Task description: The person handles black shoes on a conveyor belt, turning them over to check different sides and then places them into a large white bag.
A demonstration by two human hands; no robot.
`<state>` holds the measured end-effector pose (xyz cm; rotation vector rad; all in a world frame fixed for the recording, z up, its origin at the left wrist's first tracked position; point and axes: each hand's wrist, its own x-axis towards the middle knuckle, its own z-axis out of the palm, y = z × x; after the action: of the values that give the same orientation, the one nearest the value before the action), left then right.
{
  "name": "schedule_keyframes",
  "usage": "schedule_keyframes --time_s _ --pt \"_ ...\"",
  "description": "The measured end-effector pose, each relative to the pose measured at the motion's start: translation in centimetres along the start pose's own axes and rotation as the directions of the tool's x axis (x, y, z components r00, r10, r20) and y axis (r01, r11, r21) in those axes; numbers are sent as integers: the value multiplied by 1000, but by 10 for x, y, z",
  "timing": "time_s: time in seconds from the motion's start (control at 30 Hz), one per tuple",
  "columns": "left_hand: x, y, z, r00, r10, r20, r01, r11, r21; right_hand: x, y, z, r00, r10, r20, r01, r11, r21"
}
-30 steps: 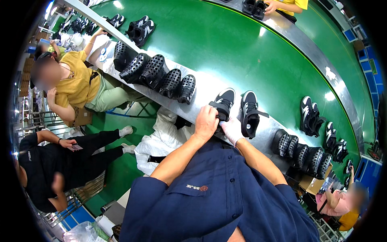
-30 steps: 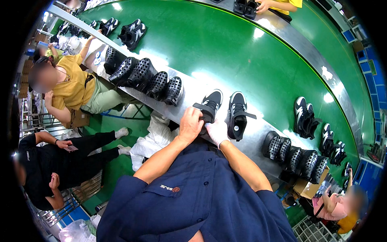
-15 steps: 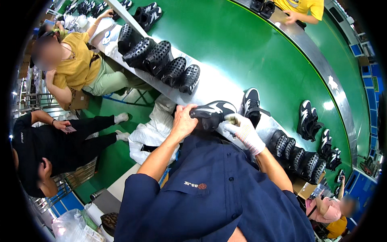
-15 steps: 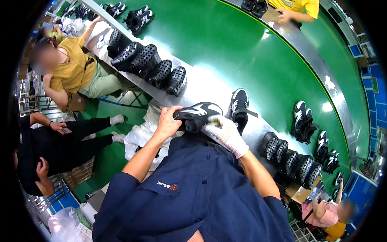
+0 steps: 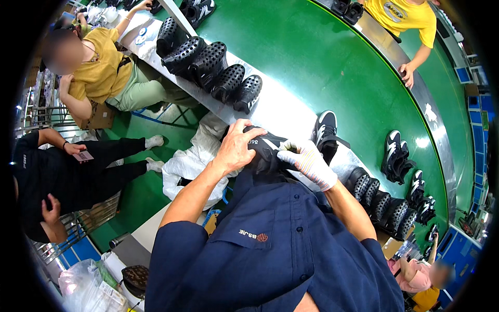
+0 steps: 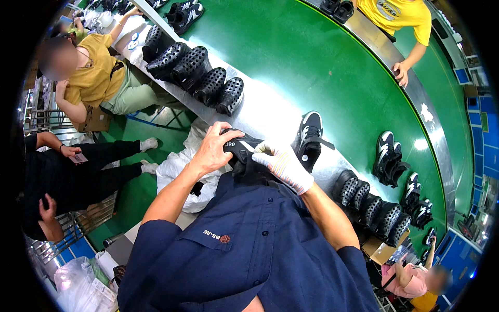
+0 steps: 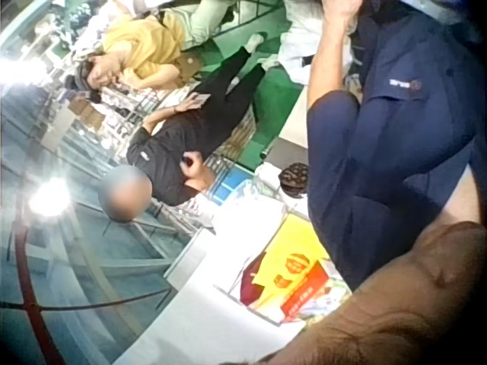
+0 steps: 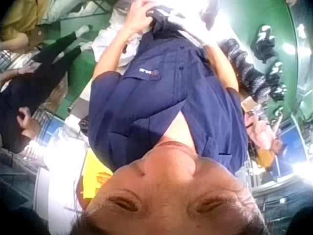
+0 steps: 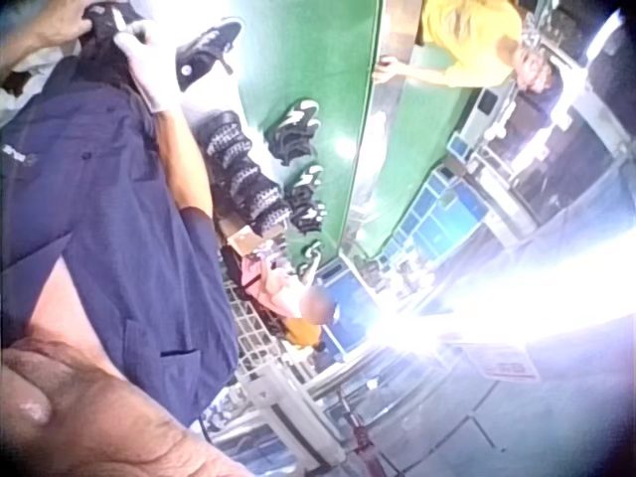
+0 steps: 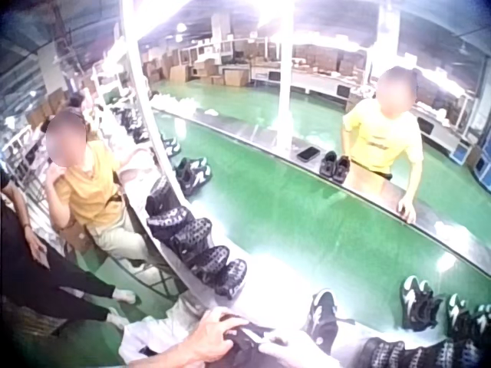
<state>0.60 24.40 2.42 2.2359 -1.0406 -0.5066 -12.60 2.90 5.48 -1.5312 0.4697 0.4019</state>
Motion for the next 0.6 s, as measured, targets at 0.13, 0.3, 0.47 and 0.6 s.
schedule_keyframes --time_s 0.13,0.3,0.47,0.6 --pt "4 1 -4 997 71 33 -72 997 12 8 2 3 1000 12 26 -14 998 55" --pt "8 11 -12 991 24 133 -21 1000 -21 15 8 6 1000 5 30 -7 997 80" --pt "10 9 -15 986 49 161 -48 999 -9 20 9 10 999 28 27 -29 998 48" --pt "12 9 -17 982 98 160 -97 995 -13 25 14 14 1000 -5 -3 5 998 -70"
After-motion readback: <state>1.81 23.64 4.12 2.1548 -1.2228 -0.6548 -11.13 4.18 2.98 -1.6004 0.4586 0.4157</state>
